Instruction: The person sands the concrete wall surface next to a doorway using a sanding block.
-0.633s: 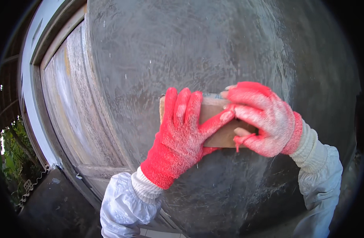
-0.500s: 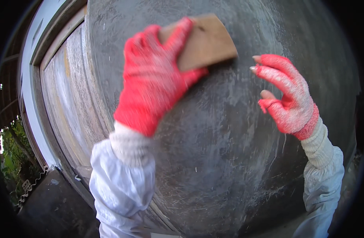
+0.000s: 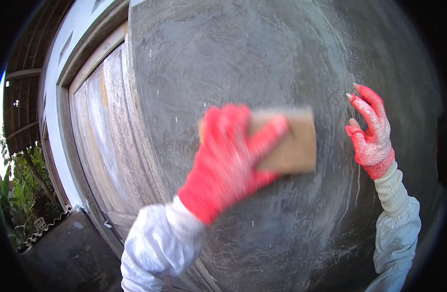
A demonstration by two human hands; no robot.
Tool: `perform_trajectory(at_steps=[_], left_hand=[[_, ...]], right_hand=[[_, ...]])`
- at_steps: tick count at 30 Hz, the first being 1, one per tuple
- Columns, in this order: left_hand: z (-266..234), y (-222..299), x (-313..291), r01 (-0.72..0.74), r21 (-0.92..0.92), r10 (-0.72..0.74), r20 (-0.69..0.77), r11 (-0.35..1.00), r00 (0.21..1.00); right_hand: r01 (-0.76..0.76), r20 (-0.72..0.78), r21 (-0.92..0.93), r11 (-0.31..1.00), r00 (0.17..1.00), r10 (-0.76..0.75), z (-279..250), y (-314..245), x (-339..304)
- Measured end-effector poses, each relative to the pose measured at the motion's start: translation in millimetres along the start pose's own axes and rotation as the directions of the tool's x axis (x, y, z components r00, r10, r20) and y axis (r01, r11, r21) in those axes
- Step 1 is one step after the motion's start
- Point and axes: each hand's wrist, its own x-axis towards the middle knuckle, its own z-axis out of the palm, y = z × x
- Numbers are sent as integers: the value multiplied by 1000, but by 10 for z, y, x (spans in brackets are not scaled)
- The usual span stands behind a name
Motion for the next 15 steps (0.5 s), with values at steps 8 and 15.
perform_trajectory(at_steps=[8,15], left_hand=[[73,-66,106,84,8,-83,-42,996,996],[28,-98,-171,-88,28,87,38,996,995]], right_hand=[[-13,-33,-91,996,999,10,96,256,-231],[42,-11,-114,993,999,-44,184,217,-197]])
